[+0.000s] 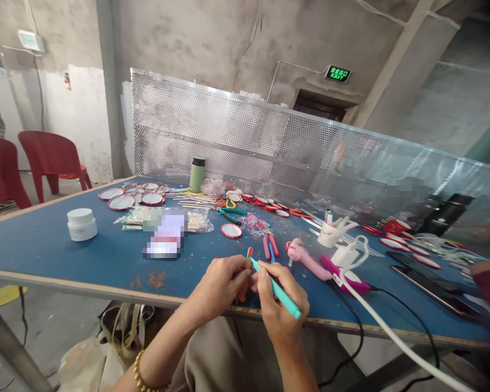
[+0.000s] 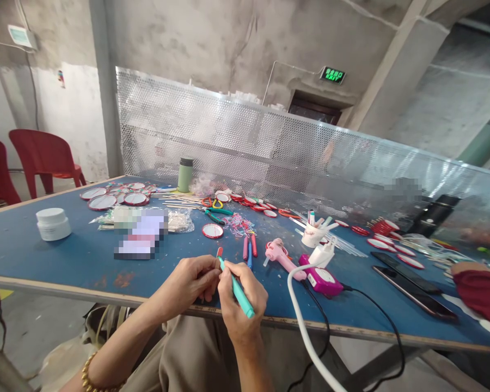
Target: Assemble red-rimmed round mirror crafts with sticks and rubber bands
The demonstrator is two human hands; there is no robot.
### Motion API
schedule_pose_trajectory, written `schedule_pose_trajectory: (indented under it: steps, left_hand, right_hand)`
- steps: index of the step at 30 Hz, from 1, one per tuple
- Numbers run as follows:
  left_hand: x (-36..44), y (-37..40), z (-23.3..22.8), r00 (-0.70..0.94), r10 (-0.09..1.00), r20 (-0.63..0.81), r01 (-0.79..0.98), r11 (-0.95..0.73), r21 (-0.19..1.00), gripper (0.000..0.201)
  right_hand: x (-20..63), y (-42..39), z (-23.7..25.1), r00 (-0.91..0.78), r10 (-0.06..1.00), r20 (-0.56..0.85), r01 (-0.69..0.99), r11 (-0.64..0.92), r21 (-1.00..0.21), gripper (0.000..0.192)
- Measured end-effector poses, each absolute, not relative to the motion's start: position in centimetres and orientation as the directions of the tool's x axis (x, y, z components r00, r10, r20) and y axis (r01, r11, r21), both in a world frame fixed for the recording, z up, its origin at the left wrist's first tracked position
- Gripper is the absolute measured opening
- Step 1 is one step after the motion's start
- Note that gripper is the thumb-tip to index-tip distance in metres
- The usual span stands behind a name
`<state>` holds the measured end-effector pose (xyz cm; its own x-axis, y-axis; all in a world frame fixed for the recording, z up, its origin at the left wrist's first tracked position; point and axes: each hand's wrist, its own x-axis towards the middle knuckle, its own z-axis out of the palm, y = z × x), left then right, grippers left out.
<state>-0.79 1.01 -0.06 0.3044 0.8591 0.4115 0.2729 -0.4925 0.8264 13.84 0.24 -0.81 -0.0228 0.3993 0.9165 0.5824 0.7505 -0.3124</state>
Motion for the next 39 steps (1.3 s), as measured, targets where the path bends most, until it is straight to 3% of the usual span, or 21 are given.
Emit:
schedule_pose_trajectory:
  steps: [39]
  left_hand:
    - [-0.83, 1.04, -0.06, 0.299, 0.86, 0.413, 0.272, -0.492, 0.827, 0.022]
  right_hand:
    - [13.8, 0.21, -0.79, -0.009, 0.412, 0.911, 0.594, 0.735, -0.327, 0.011]
